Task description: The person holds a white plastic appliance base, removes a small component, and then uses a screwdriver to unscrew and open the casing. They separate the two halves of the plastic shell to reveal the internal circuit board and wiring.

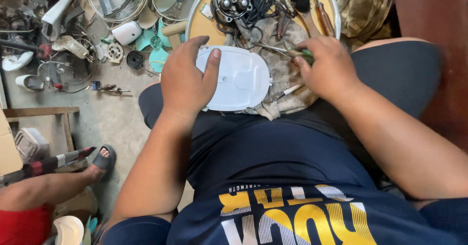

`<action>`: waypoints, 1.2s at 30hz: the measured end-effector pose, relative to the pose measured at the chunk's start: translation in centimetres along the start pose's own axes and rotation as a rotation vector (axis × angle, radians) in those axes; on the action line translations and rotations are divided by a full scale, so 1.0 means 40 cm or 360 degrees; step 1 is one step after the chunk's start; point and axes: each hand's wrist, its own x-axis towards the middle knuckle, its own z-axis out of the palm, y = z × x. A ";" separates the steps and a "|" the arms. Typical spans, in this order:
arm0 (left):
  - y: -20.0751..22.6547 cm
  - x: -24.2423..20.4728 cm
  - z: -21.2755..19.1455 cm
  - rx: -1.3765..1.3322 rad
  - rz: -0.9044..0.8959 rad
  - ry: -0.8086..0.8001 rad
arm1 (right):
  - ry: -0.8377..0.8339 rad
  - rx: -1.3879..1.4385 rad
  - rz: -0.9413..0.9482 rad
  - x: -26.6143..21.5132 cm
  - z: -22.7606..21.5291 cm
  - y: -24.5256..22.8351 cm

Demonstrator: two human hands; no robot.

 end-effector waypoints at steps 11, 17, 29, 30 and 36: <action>-0.007 0.002 -0.009 -0.0327 0.0002 0.0006 | -0.0135 -0.0388 -0.0662 0.010 0.062 -0.117; -0.003 0.003 -0.012 -0.0287 -0.0078 -0.0068 | -0.0010 -0.0453 -0.0754 0.005 0.064 -0.107; -0.019 0.006 -0.008 -0.0709 -0.0322 0.0077 | -0.0324 -0.0233 -0.0287 0.040 -0.007 -0.162; -0.020 0.008 -0.010 -0.0703 -0.0331 0.0082 | -0.0328 -0.0226 -0.0296 0.057 -0.029 -0.206; -0.018 0.025 -0.029 -0.0985 -0.0679 -0.0025 | -0.0608 0.0376 -0.0534 0.128 -0.018 -0.367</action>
